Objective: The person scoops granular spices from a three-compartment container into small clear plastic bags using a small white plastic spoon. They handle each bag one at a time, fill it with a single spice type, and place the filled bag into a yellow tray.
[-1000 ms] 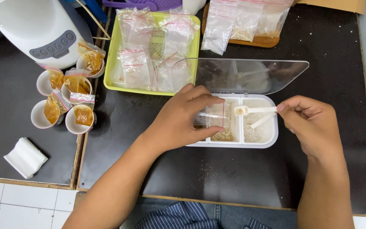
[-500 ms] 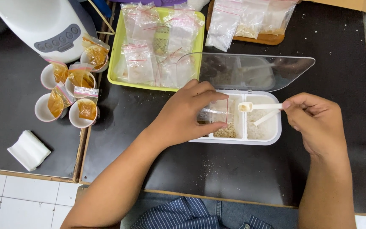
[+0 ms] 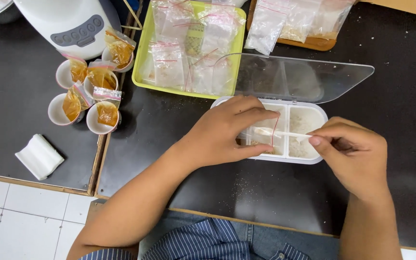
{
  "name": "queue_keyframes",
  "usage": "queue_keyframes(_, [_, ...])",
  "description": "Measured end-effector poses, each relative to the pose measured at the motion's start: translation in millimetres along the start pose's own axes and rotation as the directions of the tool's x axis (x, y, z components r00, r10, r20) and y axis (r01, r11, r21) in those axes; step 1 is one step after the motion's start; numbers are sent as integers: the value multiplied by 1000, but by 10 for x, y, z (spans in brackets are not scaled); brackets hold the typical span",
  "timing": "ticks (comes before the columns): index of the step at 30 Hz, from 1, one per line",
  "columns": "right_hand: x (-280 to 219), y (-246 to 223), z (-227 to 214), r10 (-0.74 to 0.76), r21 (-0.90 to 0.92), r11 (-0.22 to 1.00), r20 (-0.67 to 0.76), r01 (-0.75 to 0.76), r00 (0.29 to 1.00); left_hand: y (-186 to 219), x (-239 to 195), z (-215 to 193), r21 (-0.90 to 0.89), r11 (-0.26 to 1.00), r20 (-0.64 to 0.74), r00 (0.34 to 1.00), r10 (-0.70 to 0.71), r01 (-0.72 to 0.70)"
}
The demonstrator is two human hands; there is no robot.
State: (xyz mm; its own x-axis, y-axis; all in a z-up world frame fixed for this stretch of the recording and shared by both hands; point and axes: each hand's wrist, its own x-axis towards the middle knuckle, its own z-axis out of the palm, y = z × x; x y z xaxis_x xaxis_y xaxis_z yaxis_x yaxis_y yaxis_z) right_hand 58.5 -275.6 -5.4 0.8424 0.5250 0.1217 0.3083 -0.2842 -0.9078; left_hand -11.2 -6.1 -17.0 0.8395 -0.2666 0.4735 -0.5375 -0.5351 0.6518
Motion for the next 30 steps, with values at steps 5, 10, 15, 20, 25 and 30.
queue_keyframes(5, [-3,-21,52,-288,-190,943,-48,274,957,18,6,4,-92,996,-9,1000,12,-12])
queue_keyframes(10, [-37,-1,68,-344,-254,914,-70,317,936,24,11,-2,-101,995,0,1000,0,0])
queue_keyframes(15, [-89,154,2,-392,-266,901,-155,343,907,49,13,-46,-186,982,-17,999,-44,40])
queue_keyframes(20, [-96,182,-20,-368,-267,918,-295,294,882,118,44,-167,-289,937,-14,978,-208,196])
queue_keyframes(25, [-5,169,113,-527,-548,733,-80,404,846,-55,-25,-54,-758,646,-65,976,-208,87])
queue_keyframes(30, [143,100,280,-512,-760,470,180,449,840,-103,-27,-31,-967,205,76,935,-347,154])
